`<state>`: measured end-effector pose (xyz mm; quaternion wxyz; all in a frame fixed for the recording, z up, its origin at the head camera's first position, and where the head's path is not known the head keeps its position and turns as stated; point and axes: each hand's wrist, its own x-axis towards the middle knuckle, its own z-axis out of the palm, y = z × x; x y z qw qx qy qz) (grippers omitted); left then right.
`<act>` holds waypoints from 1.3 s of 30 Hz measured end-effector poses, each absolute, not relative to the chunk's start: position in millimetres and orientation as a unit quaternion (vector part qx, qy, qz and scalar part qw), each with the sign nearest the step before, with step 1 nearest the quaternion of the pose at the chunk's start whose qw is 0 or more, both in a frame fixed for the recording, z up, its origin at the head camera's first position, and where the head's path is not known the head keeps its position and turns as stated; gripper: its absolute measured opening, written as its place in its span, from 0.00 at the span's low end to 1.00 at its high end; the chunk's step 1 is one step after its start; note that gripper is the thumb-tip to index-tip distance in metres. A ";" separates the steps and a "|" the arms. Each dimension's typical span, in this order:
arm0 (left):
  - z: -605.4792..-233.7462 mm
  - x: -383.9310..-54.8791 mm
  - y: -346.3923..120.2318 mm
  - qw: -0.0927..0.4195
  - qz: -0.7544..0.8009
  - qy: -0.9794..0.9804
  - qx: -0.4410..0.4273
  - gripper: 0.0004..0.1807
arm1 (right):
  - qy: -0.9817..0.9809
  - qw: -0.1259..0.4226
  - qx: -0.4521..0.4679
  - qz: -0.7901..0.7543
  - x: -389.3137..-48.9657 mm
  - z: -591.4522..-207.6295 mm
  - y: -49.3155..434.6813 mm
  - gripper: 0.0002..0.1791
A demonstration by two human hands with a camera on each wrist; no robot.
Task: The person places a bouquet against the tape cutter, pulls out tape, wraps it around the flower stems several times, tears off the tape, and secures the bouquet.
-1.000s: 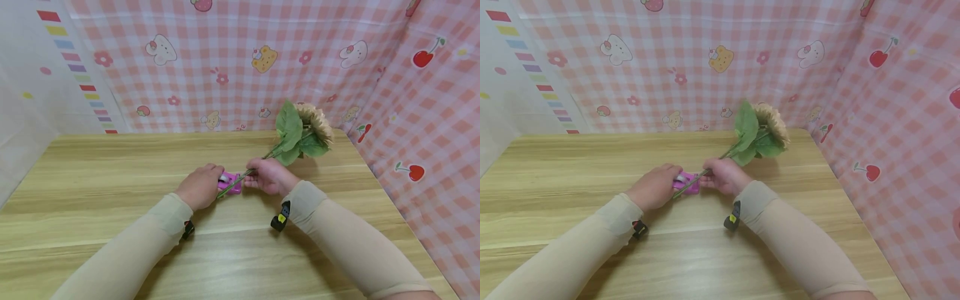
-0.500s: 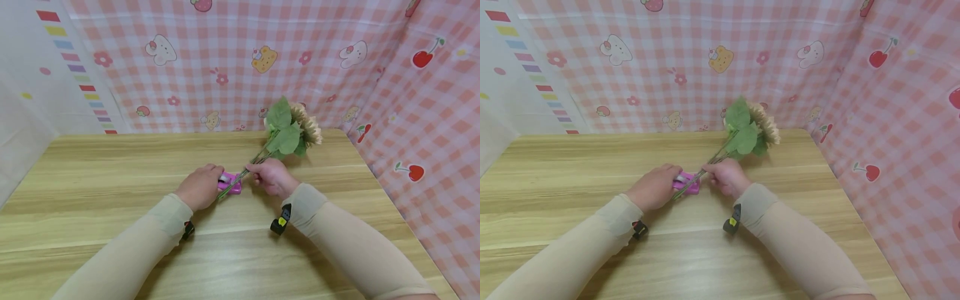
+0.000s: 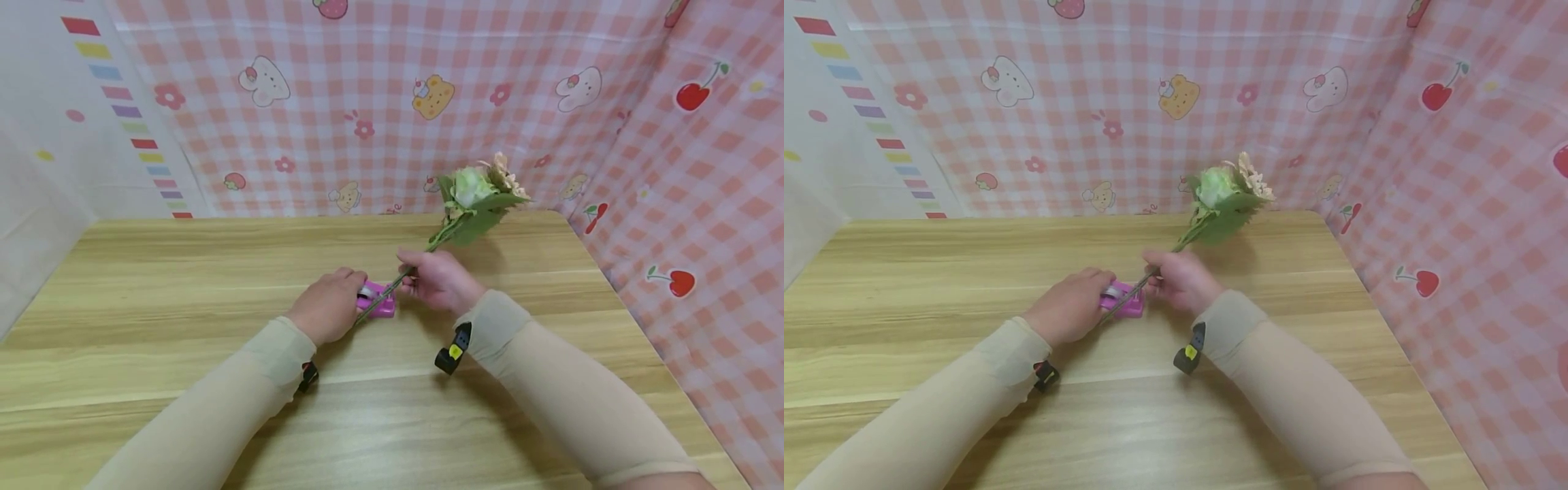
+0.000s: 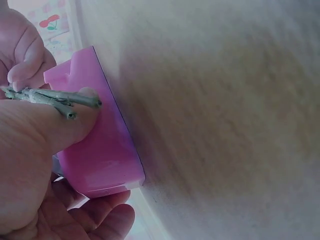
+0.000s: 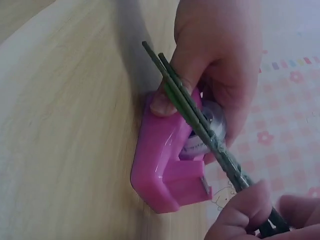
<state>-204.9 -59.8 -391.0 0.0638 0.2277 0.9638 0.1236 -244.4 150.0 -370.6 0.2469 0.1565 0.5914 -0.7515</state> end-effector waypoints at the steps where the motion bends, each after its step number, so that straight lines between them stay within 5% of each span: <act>1: -391.3 -204.8 -59.7 0.064 0.125 0.964 0.227 0.29 | 0.599 0.242 0.160 -0.746 -244.5 -370.7 148.9 0.07; 12: -394.0 -206.4 -59.8 0.059 0.120 0.964 0.228 0.30 | 0.659 0.261 0.132 -0.693 -243.9 -380.1 157.5 0.05; 18: -394.0 -206.0 -60.6 0.061 0.122 0.964 0.226 0.29 | 0.684 0.256 0.112 -0.674 -244.0 -386.4 162.4 0.14; 39: -389.9 -205.6 -60.3 0.070 0.125 0.963 0.229 0.28 | 0.643 0.219 0.116 -0.725 -238.8 -389.4 161.2 0.06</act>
